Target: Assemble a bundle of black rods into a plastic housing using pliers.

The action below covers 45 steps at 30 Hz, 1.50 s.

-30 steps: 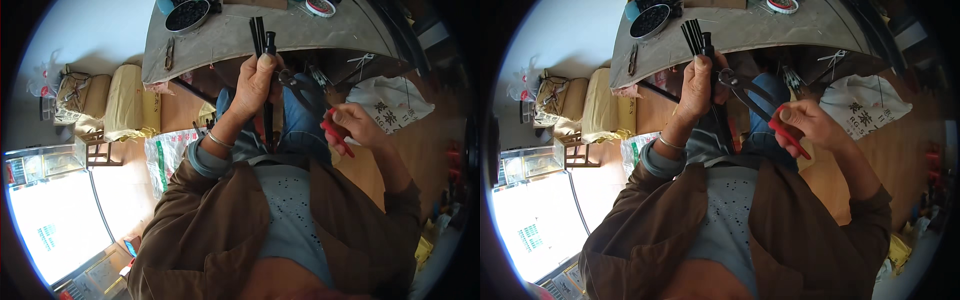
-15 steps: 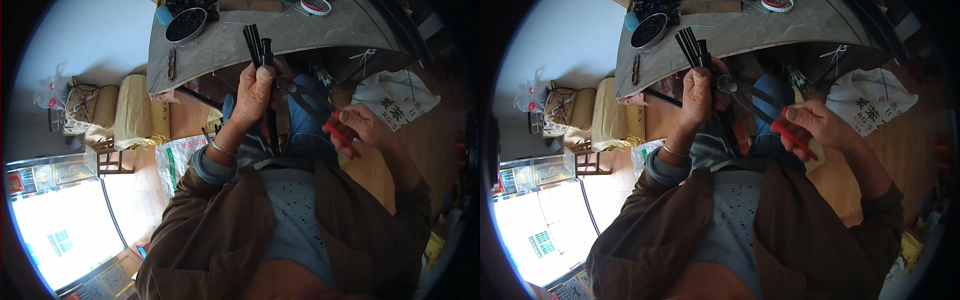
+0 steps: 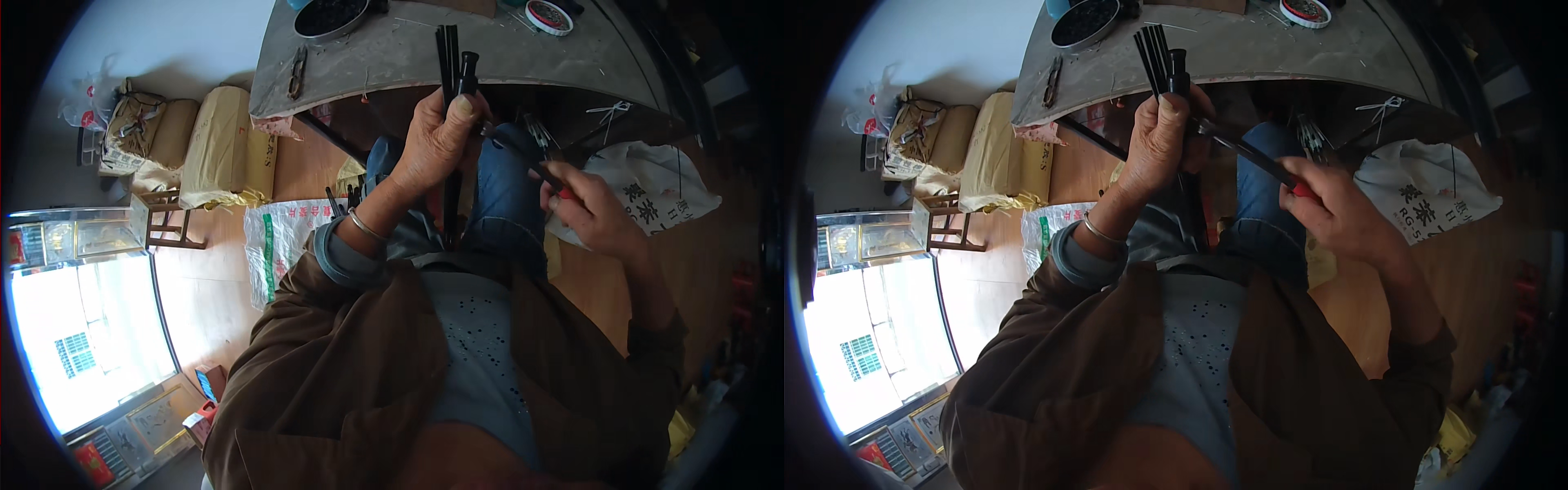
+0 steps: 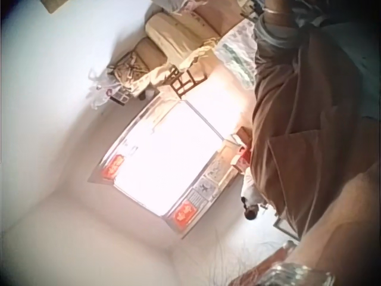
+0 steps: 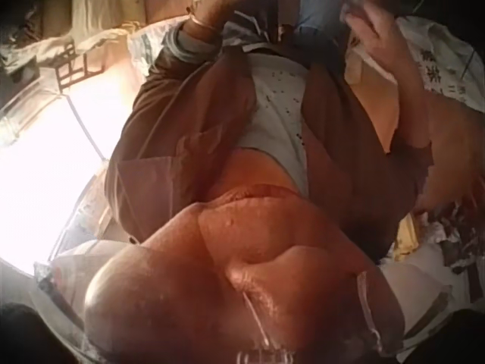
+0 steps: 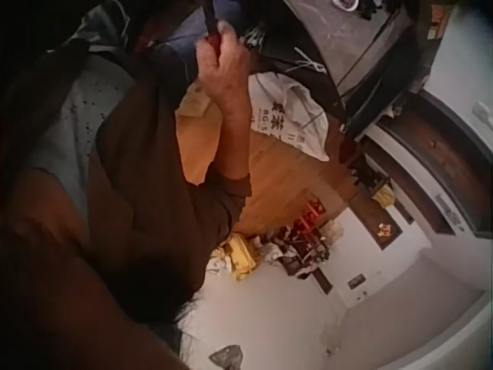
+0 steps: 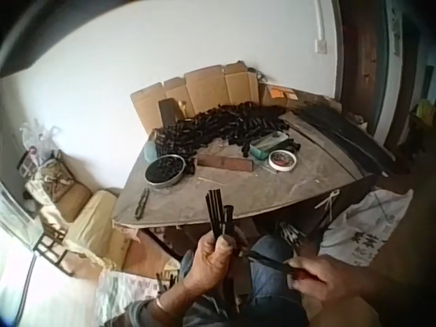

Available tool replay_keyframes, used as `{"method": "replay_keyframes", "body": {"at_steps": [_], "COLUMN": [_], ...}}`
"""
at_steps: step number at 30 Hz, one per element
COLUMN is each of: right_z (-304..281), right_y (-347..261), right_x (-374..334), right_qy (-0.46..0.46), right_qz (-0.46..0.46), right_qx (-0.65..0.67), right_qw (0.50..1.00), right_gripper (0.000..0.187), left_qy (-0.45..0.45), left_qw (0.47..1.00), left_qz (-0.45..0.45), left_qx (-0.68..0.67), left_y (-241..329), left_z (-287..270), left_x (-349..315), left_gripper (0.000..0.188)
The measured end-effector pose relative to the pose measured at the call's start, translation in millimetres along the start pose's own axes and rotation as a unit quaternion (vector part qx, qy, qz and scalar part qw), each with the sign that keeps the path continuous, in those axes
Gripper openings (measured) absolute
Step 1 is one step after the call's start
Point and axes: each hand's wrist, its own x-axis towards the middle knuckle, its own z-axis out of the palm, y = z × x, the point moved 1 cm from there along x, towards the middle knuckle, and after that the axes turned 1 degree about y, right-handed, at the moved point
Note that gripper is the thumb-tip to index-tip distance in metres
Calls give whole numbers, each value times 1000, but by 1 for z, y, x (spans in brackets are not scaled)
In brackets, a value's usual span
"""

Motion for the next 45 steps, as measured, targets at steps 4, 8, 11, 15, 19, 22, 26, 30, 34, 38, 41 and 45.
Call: {"method": "replay_keyframes", "body": {"at_steps": [4,8,11,15,19,22,26,30,34,38,41,45], "right_z": [33,32,26,22,17,23,32,31,34,45,48,55], "right_y": [-7,14,-2,-16,-16,-20,-33,-34,-20,-13,-11,-5], "right_x": [-8,-11,-1,1,3,2,7,10,10,11,14,14], "right_qy": [-174,-263,-147,-144,-185,-165,-151,-135,-157,-155,-139,-153], "right_qz": [217,190,159,199,224,245,263,258,247,237,237,228], "right_qx": [497,630,373,385,363,415,469,442,425,447,462,466], "right_qw": [822,706,902,889,885,860,829,848,857,849,843,841], "right_gripper": [29,33,41,46,46,46,47,45,44,46,44,44], "left_qy": [12,-20,-25,-36,-39,-32,-9,-8,-36,-43,-46,-57], "left_qw": [1000,1000,999,998,998,998,999,999,998,997,996,997], "left_qz": [18,-20,-27,-40,-38,-35,-33,-37,-30,-45,-47,-58], "left_qx": [16,-5,-6,-24,-31,-30,-21,-25,-40,-55,-64,-17], "left_y": [2,5,4,3,3,2,0,1,0,-3,-5,-2], "left_z": [3,6,3,-1,-2,-2,-6,-9,-10,-10,-11,-10], "left_x": [2,1,2,5,6,7,8,8,9,12,12,14], "left_gripper": [53,57,59,59,59,59,59,60,60,60,60,74]}}
